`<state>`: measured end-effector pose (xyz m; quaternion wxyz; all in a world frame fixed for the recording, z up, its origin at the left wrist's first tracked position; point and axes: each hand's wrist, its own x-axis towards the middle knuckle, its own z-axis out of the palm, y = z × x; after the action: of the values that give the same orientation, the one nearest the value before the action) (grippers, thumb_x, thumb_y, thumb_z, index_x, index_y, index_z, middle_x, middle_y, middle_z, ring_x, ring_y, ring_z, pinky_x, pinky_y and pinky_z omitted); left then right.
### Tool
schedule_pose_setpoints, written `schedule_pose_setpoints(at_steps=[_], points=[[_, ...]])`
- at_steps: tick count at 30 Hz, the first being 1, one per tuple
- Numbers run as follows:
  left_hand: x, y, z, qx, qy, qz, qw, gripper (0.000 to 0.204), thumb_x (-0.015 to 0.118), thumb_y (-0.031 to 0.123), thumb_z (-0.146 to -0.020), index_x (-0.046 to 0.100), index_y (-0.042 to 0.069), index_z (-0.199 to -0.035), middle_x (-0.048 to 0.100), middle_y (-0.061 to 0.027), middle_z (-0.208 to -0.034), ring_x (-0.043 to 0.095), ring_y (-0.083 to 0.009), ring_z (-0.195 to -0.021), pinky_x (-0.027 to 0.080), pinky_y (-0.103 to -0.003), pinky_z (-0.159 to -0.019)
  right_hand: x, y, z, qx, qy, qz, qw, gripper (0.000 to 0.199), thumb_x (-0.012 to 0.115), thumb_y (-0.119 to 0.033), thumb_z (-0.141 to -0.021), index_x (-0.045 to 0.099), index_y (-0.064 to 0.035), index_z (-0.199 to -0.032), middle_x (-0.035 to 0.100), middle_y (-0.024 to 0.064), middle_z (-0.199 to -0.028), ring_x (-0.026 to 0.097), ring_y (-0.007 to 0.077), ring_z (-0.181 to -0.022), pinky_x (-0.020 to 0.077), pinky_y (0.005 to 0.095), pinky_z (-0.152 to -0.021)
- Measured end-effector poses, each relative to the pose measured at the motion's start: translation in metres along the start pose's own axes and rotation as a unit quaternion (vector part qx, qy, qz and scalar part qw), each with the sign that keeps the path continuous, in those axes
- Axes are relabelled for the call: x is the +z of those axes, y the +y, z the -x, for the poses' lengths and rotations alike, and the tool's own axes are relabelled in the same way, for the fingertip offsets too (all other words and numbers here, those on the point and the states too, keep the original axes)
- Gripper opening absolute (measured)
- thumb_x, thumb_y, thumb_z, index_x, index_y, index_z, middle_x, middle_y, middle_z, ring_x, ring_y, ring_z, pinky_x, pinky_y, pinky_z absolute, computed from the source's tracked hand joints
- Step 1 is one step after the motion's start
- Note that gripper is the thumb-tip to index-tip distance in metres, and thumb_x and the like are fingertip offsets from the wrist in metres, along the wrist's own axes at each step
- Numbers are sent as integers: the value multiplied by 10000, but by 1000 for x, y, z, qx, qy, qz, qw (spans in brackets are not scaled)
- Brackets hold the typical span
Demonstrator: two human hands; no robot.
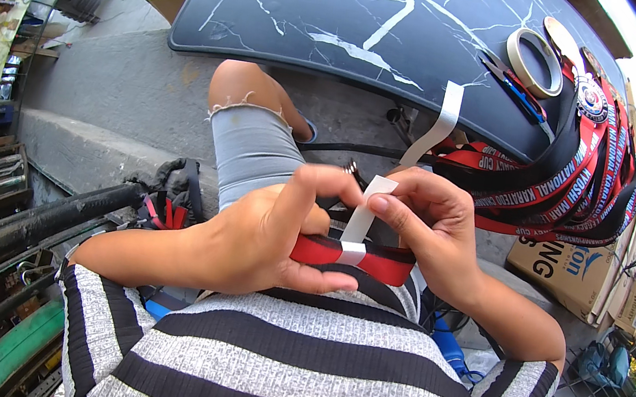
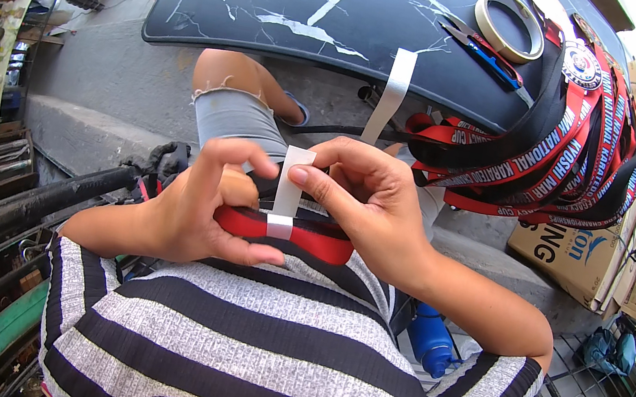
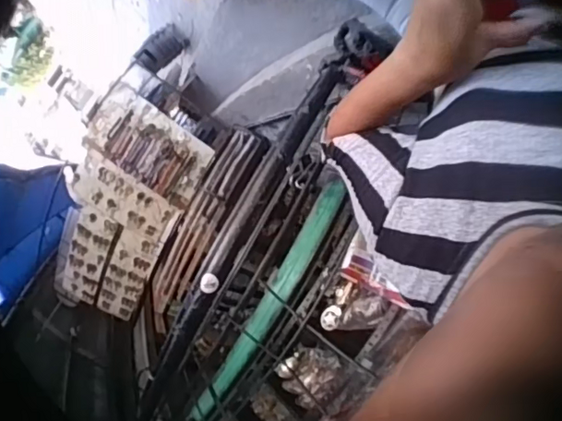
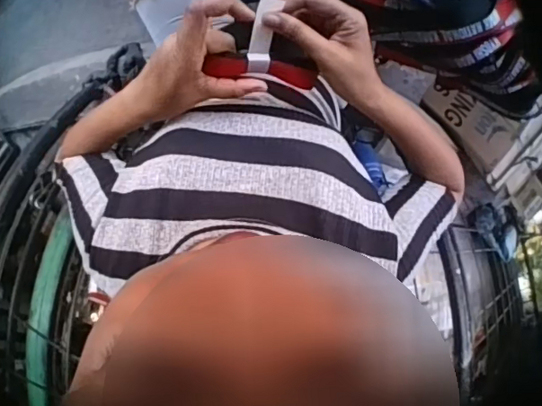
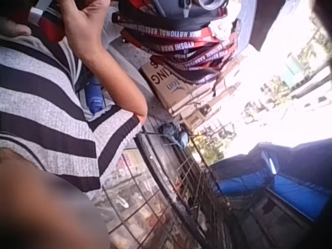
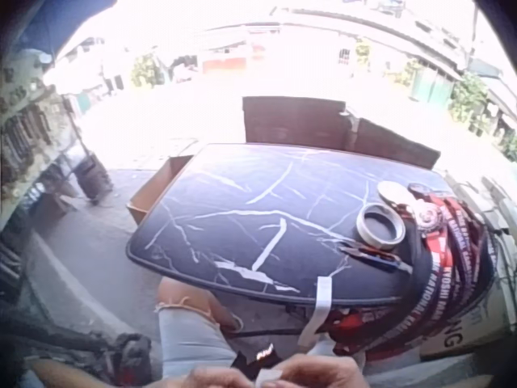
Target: The person assembles medals by attaching red lanyards to metal medallions and securing them with white tape. They handle multiple lanyards and medallions, using tape to fasten the connections and place the finished items on a nearby table.
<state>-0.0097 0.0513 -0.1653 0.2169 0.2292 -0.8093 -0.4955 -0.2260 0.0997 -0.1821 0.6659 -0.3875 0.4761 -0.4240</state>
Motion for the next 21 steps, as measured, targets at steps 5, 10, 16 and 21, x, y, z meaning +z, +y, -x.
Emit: schedule_pose_setpoints(at_steps=[5, 10, 16, 21], points=[[-12, 4, -5, -197, -114, 45, 973, 614, 744, 235, -872, 374, 3, -1302, 629, -191, -731, 649, -326, -644, 492, -357, -617, 0, 2, -2, -28, 5, 36, 999, 89, 698, -84, -916, 692, -17, -975, 642, -25, -816, 490, -17, -645, 345, 158, -530], [-8, -4, -14, -134, -129, 57, 981, 334, 716, 223, -890, 636, -35, -1087, 662, -194, -765, 649, -302, -668, 493, -352, -619, 0, 1, 1, -67, 4, 30, 997, 87, 701, -48, -906, 695, 8, -972, 624, -22, -822, 493, -3, -674, 371, 167, -583], [-7, -4, -18, -150, -146, 83, 974, 276, 716, 232, -882, 674, -16, -995, 637, -206, -714, 627, -323, -602, 473, -361, -572, -3, -3, 6, -51, 10, 71, 996, 88, 704, -51, -904, 697, 7, -970, 618, -22, -790, 487, 0, -656, 363, 170, -576], [-7, -9, -22, -157, -175, 91, 968, 273, 690, 236, -899, 669, -12, -1010, 627, -198, -699, 618, -317, -594, 464, -371, -568, -5, 4, 5, -79, 20, 56, 995, 123, 718, -86, -902, 704, 0, -989, 589, -50, -734, 415, -21, -600, 299, 173, -522]])
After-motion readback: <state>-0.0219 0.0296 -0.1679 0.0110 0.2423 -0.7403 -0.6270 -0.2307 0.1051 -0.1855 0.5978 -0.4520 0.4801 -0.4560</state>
